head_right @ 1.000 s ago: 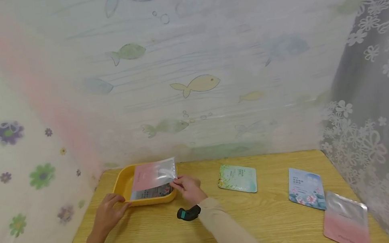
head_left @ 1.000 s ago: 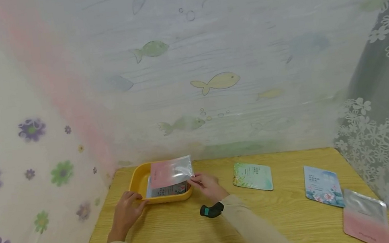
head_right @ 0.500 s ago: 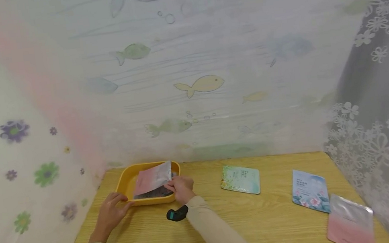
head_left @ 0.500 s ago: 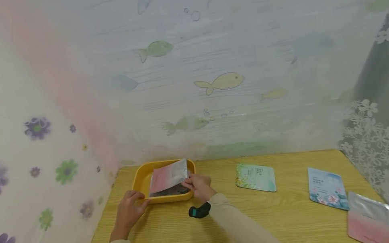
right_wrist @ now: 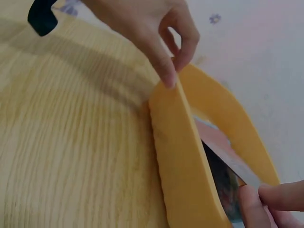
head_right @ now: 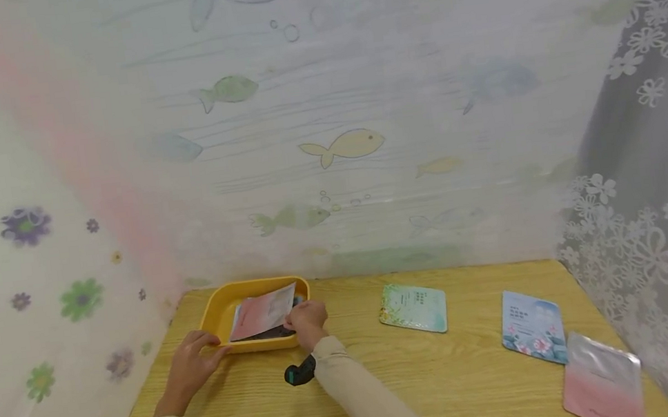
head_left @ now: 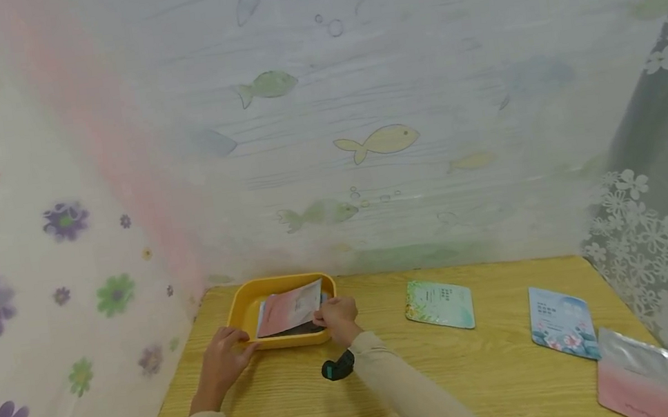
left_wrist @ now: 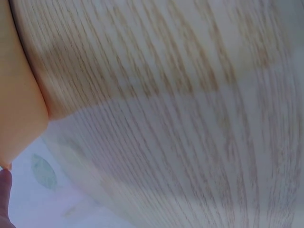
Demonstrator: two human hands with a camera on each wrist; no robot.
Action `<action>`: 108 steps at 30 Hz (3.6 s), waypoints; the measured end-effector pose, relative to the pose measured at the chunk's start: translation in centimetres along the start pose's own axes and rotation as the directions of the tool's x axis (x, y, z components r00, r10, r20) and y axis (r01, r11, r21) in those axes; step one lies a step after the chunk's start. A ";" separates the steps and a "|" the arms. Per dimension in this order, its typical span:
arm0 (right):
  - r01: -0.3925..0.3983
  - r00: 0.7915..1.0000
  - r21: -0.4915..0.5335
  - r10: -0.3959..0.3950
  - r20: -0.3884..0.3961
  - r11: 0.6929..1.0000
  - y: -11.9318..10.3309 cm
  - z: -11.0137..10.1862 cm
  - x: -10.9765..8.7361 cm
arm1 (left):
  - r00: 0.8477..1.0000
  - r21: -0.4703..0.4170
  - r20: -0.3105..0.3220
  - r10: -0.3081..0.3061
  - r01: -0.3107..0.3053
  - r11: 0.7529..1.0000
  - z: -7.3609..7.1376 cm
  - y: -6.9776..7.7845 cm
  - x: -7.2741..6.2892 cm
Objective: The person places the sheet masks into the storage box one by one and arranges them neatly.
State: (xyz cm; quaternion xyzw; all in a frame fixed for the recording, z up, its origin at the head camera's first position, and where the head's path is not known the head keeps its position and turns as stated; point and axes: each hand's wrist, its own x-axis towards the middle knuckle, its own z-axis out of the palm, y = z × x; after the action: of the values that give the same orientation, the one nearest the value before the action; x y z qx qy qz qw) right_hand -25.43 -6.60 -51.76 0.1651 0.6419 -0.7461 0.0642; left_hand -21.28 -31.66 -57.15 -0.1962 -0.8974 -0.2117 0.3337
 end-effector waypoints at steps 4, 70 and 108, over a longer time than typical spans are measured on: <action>0.034 0.999 -0.104 -0.033 0.012 0.994 -0.1 -0.2 0.0 | 1.000 -0.014 -0.005 -0.019 0.019 1.000 0.1 0.0 0.0; 0.217 0.975 -0.340 -0.185 0.125 0.915 -5.4 -27.3 3.4 | 0.998 -0.066 -0.066 -0.016 0.011 0.998 0.5 -0.1 -0.1; 0.030 0.994 -0.334 -0.063 -0.086 0.942 -0.3 -30.4 1.8 | 0.996 -0.096 -0.085 -0.010 0.002 0.995 0.9 -0.5 -0.5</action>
State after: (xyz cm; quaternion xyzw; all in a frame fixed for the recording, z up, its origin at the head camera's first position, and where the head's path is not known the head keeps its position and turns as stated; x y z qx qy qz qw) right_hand -22.19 23.38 -55.77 0.1721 0.7646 -0.6197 0.0427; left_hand -21.64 -31.70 -58.17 -0.2000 -0.8717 -0.2639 0.3612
